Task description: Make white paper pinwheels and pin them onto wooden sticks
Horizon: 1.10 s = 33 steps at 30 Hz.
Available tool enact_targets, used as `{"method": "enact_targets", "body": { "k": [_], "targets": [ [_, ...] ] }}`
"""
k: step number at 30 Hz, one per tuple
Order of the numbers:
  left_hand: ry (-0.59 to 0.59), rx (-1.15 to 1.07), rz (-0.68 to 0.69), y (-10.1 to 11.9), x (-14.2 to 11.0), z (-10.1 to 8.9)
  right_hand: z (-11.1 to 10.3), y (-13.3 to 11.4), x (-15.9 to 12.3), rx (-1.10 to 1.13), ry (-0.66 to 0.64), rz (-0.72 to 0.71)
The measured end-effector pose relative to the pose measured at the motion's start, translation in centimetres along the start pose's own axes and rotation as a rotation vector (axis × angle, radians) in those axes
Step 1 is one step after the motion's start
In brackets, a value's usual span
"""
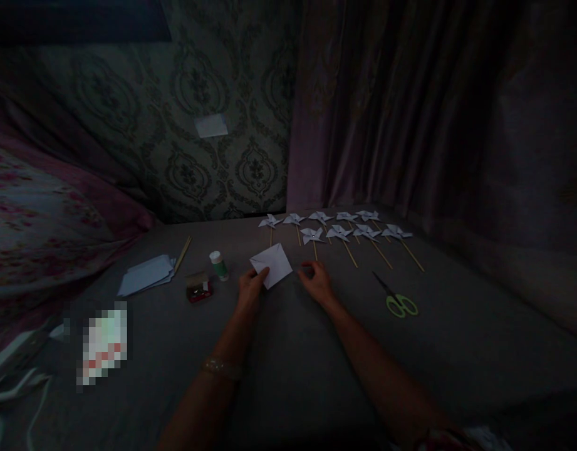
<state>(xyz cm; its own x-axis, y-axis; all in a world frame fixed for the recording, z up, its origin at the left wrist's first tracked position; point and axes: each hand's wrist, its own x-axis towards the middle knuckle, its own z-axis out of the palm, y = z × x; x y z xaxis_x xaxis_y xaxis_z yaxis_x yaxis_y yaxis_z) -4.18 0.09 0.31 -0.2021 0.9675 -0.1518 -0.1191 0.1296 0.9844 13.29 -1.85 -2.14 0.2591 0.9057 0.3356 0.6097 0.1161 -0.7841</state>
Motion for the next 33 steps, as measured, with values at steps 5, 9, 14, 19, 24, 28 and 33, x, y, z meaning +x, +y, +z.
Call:
{"method": "enact_targets", "body": {
  "k": [5, 9, 14, 19, 24, 28, 33],
  "targets": [
    [0.071, -0.426, -0.016, 4.1, -1.6, 0.9, -3.6, -4.1, 0.2, 0.115, 0.345, -0.355],
    [-0.02, -0.58, 0.099, 8.2, -3.7, 1.7, -6.1, -8.9, -0.4, -0.064, 0.364, -0.646],
    [-0.133, -0.636, 0.221, 11.2, -5.8, 2.3, -6.5, -12.4, -0.6, -0.211, 0.356, -0.842],
    [-0.14, -0.687, 0.267, 11.8, -5.1, 2.2, -5.3, -13.1, 1.0, -0.218, 0.396, -0.882],
    [-0.099, -0.691, 0.234, 11.0, -3.0, 1.7, -3.6, -12.7, 2.8, -0.212, 0.342, -0.867],
    [-0.035, -0.678, 0.169, 10.2, -1.6, 1.6, -2.4, -12.0, 3.6, -0.205, 0.294, -0.826],
    [-0.051, -0.677, 0.07, 9.9, -1.1, 1.8, -2.0, -11.2, 4.0, -0.187, 0.257, -0.824]
  ]
}}
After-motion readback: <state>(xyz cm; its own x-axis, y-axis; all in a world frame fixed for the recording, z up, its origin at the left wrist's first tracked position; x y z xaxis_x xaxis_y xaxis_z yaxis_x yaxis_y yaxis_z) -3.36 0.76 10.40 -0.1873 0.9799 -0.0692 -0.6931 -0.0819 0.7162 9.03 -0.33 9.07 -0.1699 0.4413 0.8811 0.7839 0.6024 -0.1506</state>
